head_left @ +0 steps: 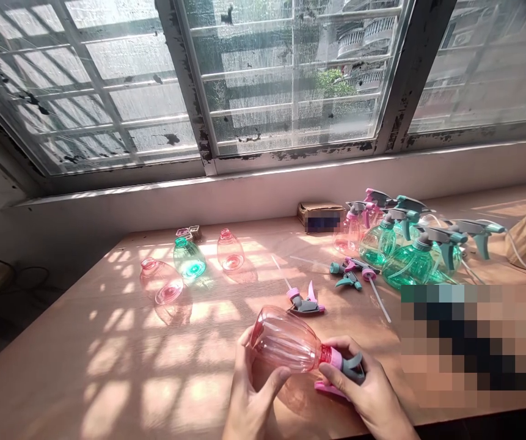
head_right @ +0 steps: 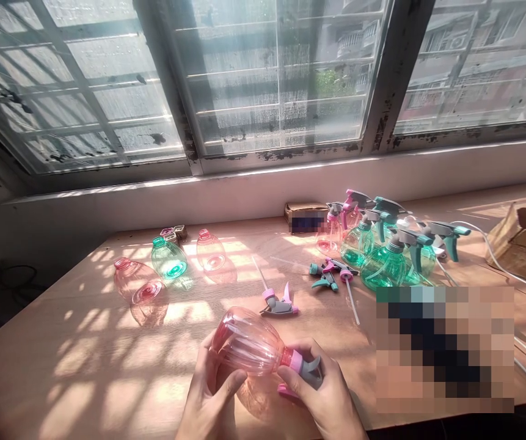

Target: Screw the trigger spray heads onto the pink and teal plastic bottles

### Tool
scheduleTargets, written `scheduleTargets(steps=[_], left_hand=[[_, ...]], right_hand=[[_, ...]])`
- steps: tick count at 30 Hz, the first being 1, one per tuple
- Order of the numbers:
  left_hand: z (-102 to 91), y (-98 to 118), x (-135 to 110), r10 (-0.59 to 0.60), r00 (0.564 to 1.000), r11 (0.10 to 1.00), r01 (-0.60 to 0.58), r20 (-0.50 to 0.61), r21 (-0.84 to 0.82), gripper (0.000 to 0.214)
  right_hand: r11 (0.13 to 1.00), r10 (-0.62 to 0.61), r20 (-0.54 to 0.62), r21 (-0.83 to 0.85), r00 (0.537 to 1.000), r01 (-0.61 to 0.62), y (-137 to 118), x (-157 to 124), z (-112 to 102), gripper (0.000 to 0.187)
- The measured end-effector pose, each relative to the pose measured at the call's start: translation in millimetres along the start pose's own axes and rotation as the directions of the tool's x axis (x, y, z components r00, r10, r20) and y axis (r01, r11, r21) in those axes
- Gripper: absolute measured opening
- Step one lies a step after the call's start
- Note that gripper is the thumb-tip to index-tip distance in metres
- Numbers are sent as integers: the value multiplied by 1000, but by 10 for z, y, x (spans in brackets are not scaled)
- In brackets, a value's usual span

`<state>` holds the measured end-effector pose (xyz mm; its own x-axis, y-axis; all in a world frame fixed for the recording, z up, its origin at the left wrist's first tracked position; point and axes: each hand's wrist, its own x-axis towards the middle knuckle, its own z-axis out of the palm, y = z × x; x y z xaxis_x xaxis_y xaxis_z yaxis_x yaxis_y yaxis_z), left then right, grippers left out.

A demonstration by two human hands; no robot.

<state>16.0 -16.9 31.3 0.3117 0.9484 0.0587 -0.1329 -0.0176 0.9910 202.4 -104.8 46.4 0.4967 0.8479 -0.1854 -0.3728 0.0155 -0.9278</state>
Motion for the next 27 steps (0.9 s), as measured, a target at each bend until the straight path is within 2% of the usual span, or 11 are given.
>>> scheduleTargets(steps=[8, 14, 17, 20, 23, 27], left_hand=[[-15, 84, 18, -80, 995, 995, 84, 67, -54, 74], [19, 32, 14, -10, 1000, 1000, 10, -23, -10, 80], [17, 25, 32, -49, 999, 999, 49, -2, -2, 80], [36, 43, 42, -81, 996, 992, 82, 23, -98, 79], [67, 50, 26, -71, 997, 988, 69, -13, -135, 71], [62, 18, -1, -46, 999, 994, 44, -20, -103, 81]], right_hand=[[1000, -21, -24, 23, 1000, 21, -8, 25, -15, 50], [999, -10, -16, 40, 1000, 11, -14, 5, 29, 51], [999, 5, -27, 49, 1000, -4, -12, 1, 28, 53], [1000, 6, -34, 27, 999, -6, -13, 16, 2, 52], [1000, -21, -31, 8, 999, 21, -20, 29, -17, 52], [999, -15, -29, 40, 999, 16, -18, 18, 4, 52]])
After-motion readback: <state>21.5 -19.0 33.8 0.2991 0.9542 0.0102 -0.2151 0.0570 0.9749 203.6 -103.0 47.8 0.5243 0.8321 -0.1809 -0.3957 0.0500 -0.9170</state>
